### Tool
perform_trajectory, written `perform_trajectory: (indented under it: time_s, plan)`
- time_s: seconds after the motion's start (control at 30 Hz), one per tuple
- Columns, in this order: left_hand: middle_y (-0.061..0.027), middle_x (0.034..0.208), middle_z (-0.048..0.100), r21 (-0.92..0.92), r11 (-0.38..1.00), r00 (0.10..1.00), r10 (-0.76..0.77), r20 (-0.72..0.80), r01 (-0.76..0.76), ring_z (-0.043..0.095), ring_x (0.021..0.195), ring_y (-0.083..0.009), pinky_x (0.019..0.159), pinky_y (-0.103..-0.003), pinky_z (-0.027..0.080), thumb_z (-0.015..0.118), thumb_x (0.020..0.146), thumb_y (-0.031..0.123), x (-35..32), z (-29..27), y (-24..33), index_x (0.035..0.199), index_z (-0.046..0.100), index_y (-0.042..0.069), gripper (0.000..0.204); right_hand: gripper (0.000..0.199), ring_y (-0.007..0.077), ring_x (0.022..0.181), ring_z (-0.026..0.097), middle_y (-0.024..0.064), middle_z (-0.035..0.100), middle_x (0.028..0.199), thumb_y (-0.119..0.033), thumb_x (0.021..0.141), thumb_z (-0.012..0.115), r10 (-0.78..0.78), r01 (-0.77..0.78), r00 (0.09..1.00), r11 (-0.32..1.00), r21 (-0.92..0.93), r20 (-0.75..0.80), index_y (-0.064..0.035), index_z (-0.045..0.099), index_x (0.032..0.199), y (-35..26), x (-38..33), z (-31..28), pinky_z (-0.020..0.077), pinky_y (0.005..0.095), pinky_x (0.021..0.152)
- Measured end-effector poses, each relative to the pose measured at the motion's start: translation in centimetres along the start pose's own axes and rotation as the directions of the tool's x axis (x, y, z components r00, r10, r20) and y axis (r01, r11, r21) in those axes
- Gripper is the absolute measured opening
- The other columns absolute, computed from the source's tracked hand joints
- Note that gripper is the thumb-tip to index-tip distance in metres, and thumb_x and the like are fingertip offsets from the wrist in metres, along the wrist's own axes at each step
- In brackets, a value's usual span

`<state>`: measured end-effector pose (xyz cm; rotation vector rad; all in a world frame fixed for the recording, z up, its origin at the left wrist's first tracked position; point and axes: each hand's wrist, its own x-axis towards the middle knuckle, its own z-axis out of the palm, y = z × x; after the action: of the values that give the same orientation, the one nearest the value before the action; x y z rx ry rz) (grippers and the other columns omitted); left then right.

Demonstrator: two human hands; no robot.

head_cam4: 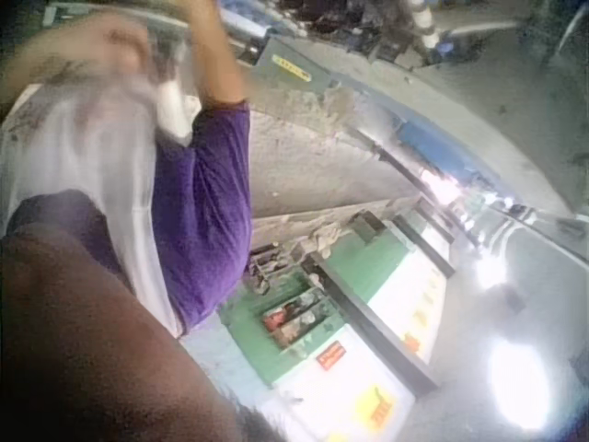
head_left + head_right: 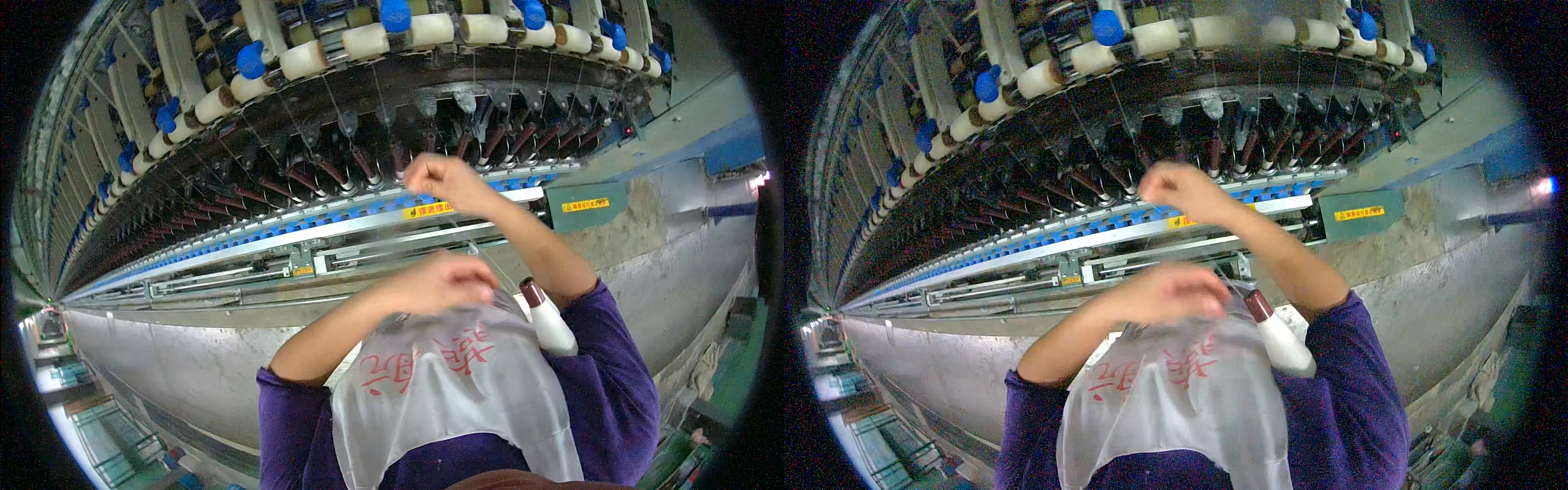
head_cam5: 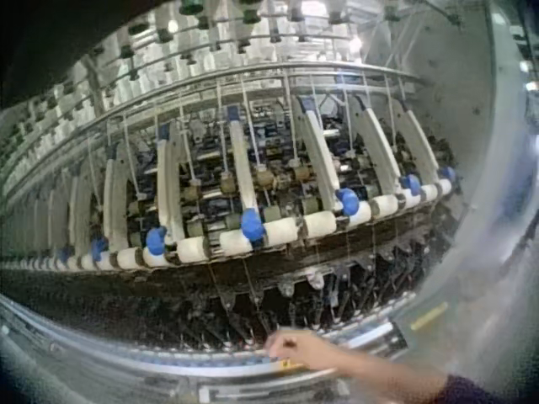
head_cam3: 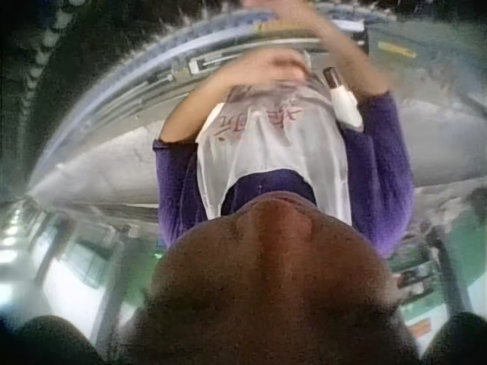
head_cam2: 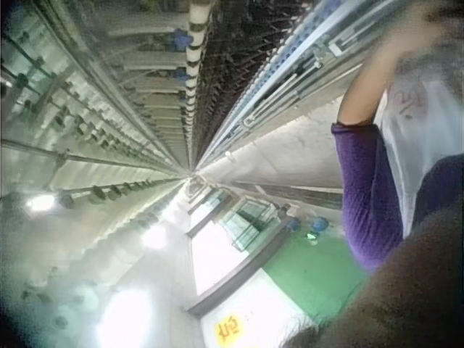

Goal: The person works at a large circular textile machine, repeatedly removing and replacing maroon bobbins and threading white yarn through guides. They walk along the machine to reach different stations, handling bobbins and yarn by hand to restore operation.

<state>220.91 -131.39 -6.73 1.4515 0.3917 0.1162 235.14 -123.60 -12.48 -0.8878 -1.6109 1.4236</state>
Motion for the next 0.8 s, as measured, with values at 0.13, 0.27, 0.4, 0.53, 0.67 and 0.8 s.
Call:
perform_trajectory:
  time_s: [0.13, 0.27, 0.4, 0.53, 0.67, 0.8]
  plan:
    - [-0.0055, 0.097, 0.064, 0.229, 0.969, 0.898, 0.179, -0.401, -0.091, 0.059, 0.092, -0.0125, 0.081, -0.029, 0.046, 0.058, 0.087, 0.016, 1.1, -0.6, -1.5, 0.103, 0.061, 0.004, 0.021, 0.007, 0.0096, 0.083, 0.054, 0.0021, 0.06, 0.091, -0.01, 0.085, 0.059, 0.236, -0.287, 0.957, 0.868, 0.406, 0.172, -0.0031, 0.059, 0.087, 7.4, -5.7, 0.2, 0.045, 0.0253, 0.075]
    - [-0.0064, 0.097, 0.065, 0.106, 0.964, 0.966, 0.251, -0.063, -0.244, 0.06, 0.092, -0.0156, 0.081, -0.028, 0.046, 0.061, 0.084, 0.012, 4.2, 0.7, -3.5, 0.102, 0.064, 0.004, 0.019, 0.009, 0.0079, 0.079, 0.051, 0.0012, 0.058, 0.086, -0.011, 0.086, 0.059, 0.382, -0.441, 0.893, 0.845, 0.301, 0.238, -0.0022, 0.058, 0.088, 9.9, -7.8, 1.5, 0.0428, 0.0225, 0.071]
    - [-0.0058, 0.085, 0.068, 0.01, 1.0, 0.972, -0.017, -0.236, 0.02, 0.062, 0.078, -0.0122, 0.071, -0.027, 0.049, 0.064, 0.082, 0.007, 3.2, -1.9, -5.6, 0.092, 0.067, 0.003, 0.012, 0.014, 0.009, 0.076, 0.056, 0.003, 0.062, 0.084, -0.007, 0.08, 0.062, 0.438, -0.489, 0.872, 0.789, 0.372, 0.217, -0.0008, 0.06, 0.092, 9.9, -8.7, 1.1, 0.046, 0.023, 0.066]
    - [-0.0093, 0.077, 0.065, 0.193, 0.981, 0.83, 0.138, -0.54, -0.038, 0.061, 0.068, -0.0132, 0.063, -0.027, 0.047, 0.06, 0.084, 0.016, 5.1, -2.8, -6.8, 0.093, 0.065, 0.003, 0.016, 0.01, 0.0086, 0.078, 0.055, 0.0017, 0.06, 0.086, -0.007, 0.082, 0.058, 0.517, -0.454, 0.852, 0.81, 0.371, -0.086, -0.0026, 0.059, 0.091, 8.9, -9.1, -0.8, 0.0441, 0.0233, 0.07]
    - [-0.0027, 0.079, 0.065, 0.173, 0.985, 0.65, 0.112, -0.752, 0.03, 0.054, 0.07, -0.0058, 0.064, -0.022, 0.044, 0.06, 0.086, 0.016, 9.1, -3.8, -9.2, 0.093, 0.064, 0.003, 0.015, 0.041, 0.0081, 0.089, 0.052, 0.0023, 0.054, 0.099, -0.006, 0.082, 0.061, 0.269, -0.149, 0.903, 0.928, 0.342, -0.336, -0.0053, 0.045, 0.12, 6.4, -8.9, -2.9, 0.043, 0.0233, 0.077]
    - [-0.0141, 0.072, 0.063, 0.224, 0.955, 0.384, 0.136, -0.913, 0.194, 0.055, 0.057, -0.0163, 0.054, -0.028, 0.044, 0.058, 0.086, 0.016, 9.0, -8.5, -15.2, 0.094, 0.063, 0.004, 0.015, 0.026, 0.0095, 0.083, 0.054, 0.0027, 0.057, 0.09, -0.009, 0.085, 0.06, 0.193, -0.192, 0.981, 0.975, 0.109, 0.003, -0.0045, 0.056, 0.11, 4.3, -9.9, -6.3, 0.044, 0.0253, 0.079]
